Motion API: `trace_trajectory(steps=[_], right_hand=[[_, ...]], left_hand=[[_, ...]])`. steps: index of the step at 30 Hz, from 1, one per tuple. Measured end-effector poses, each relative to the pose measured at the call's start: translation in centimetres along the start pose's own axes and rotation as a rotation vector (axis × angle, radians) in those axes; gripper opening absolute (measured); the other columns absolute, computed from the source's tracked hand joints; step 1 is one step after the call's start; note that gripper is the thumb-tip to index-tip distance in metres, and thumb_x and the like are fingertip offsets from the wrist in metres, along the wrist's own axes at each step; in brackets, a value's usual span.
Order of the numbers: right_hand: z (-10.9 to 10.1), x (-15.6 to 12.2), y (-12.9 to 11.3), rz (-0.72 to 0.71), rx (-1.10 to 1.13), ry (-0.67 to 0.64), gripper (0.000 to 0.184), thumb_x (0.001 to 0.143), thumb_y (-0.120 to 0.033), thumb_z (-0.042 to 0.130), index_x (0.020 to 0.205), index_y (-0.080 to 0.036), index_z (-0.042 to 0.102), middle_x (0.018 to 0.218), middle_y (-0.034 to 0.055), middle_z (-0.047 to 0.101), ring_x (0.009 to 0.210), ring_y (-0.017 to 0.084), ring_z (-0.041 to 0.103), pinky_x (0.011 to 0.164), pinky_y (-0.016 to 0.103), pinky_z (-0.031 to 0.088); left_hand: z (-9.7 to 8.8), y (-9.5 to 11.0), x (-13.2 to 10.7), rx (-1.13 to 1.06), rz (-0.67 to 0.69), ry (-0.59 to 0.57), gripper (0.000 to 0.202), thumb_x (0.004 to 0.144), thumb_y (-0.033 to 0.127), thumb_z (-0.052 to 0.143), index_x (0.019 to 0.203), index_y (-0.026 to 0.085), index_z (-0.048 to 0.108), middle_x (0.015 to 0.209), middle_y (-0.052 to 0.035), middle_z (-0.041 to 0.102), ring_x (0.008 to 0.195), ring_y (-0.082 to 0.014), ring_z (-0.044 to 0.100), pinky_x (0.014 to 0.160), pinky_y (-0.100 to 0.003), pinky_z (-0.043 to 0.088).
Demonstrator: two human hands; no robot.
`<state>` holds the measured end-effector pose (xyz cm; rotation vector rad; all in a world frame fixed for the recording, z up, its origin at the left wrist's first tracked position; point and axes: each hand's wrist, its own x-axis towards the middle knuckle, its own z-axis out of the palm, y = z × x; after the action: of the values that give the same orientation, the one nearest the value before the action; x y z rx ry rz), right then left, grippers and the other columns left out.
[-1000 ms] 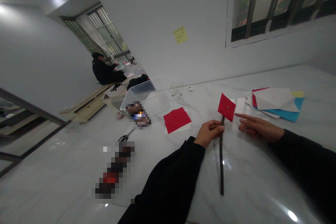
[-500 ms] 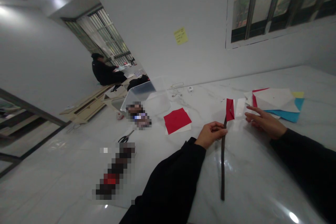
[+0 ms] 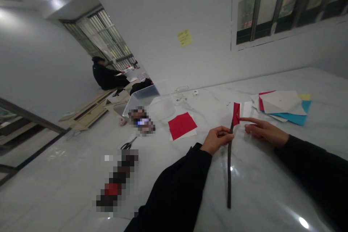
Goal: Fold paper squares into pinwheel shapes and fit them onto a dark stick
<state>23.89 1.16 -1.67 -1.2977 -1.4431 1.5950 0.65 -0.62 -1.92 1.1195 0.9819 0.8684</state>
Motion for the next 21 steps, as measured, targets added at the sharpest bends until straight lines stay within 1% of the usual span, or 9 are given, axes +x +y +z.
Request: trace_trajectory(steps=[3, 5, 7, 11, 13, 14, 16, 19, 21], right_hand=[[1.3, -0.7, -0.3, -0.032, -0.109, -0.23, 0.058, 0.075, -0.06, 0.069, 0.117, -0.02, 0.068, 0.071, -0.0008, 0.058, 0.049, 0.007, 0.038, 0.044, 0.022, 0.024], [1.7, -0.8, -0.2, -0.036, -0.096, -0.248, 0.058, 0.076, -0.059, 0.068, 0.118, -0.019, 0.067, 0.068, -0.0017, 0.057, 0.047, 0.006, 0.037, 0.044, 0.022, 0.023], [1.4, -0.4, 0.1, -0.032, -0.036, -0.131, 0.062, 0.076, -0.058, 0.068, 0.125, -0.02, 0.062, 0.067, -0.0024, 0.056, 0.047, 0.007, 0.036, 0.043, 0.022, 0.024], [-0.7, 0.9, 0.7, 0.009, 0.074, 0.253, 0.079, 0.071, -0.049, 0.073, 0.14, -0.021, 0.048, 0.073, 0.0007, 0.062, 0.051, 0.011, 0.043, 0.043, 0.024, 0.032], [-1.6, 1.2, 0.7, 0.022, 0.1, 0.345, 0.085, 0.07, -0.045, 0.074, 0.146, -0.022, 0.042, 0.077, 0.0024, 0.064, 0.053, 0.012, 0.046, 0.043, 0.024, 0.035], [-1.8, 1.2, 0.7, 0.018, 0.1, 0.339, 0.084, 0.071, -0.046, 0.073, 0.146, -0.023, 0.042, 0.078, 0.0024, 0.064, 0.053, 0.012, 0.046, 0.043, 0.023, 0.034], [-1.7, 0.9, 0.5, 0.009, 0.046, 0.171, 0.073, 0.075, -0.051, 0.071, 0.14, -0.024, 0.052, 0.076, 0.0012, 0.062, 0.051, 0.01, 0.043, 0.042, 0.022, 0.03], [-0.7, -0.2, 0.3, 0.028, -0.135, -0.339, 0.054, 0.078, -0.061, 0.066, 0.113, -0.02, 0.072, 0.069, 0.0005, 0.059, 0.048, 0.008, 0.039, 0.042, 0.021, 0.026], [0.1, -0.7, 0.3, 0.03, -0.216, -0.544, 0.05, 0.078, -0.062, 0.067, 0.101, -0.018, 0.076, 0.065, 0.0001, 0.057, 0.049, 0.008, 0.041, 0.044, 0.021, 0.027]], left_hand=[[-0.2, -0.2, 0.1, 0.01, 0.004, 0.005, 0.05, 0.058, 0.045, 0.087, 0.09, 0.014, 0.066, 0.072, 0.0006, 0.063, 0.061, -0.0089, 0.053, 0.062, -0.024, 0.039], [-0.3, -0.3, 0.2, 0.008, 0.004, 0.001, 0.05, 0.058, 0.045, 0.087, 0.091, 0.014, 0.066, 0.073, 0.0004, 0.063, 0.062, -0.0093, 0.054, 0.062, -0.024, 0.04], [-0.3, -0.3, 0.2, 0.003, 0.0, -0.001, 0.049, 0.058, 0.043, 0.087, 0.091, 0.014, 0.066, 0.074, 0.0001, 0.064, 0.064, -0.0098, 0.056, 0.063, -0.024, 0.041], [-0.3, -0.3, 0.2, 0.014, -0.004, -0.01, 0.045, 0.061, 0.041, 0.087, 0.09, 0.014, 0.067, 0.073, 0.0005, 0.064, 0.062, -0.0084, 0.054, 0.063, -0.023, 0.04], [-0.4, -0.4, 0.3, 0.021, 0.003, -0.02, 0.044, 0.061, 0.041, 0.086, 0.09, 0.013, 0.067, 0.071, 0.0008, 0.064, 0.059, -0.0074, 0.052, 0.061, -0.023, 0.039], [-0.4, -0.4, 0.3, 0.023, 0.006, -0.024, 0.044, 0.061, 0.041, 0.086, 0.09, 0.013, 0.067, 0.071, 0.0008, 0.064, 0.059, -0.0072, 0.052, 0.061, -0.023, 0.039], [-0.4, -0.5, 0.3, 0.018, 0.007, -0.029, 0.045, 0.061, 0.041, 0.087, 0.09, 0.013, 0.067, 0.072, 0.0005, 0.064, 0.059, -0.0076, 0.053, 0.061, -0.023, 0.039], [-0.4, -0.5, 0.3, -0.009, 0.007, -0.018, 0.047, 0.059, 0.041, 0.088, 0.09, 0.013, 0.067, 0.074, -0.0001, 0.065, 0.062, -0.0089, 0.055, 0.062, -0.024, 0.041], [-0.3, -0.5, 0.3, -0.022, 0.01, -0.007, 0.048, 0.057, 0.041, 0.089, 0.091, 0.014, 0.067, 0.074, 0.0002, 0.064, 0.064, -0.0094, 0.056, 0.063, -0.024, 0.041]])
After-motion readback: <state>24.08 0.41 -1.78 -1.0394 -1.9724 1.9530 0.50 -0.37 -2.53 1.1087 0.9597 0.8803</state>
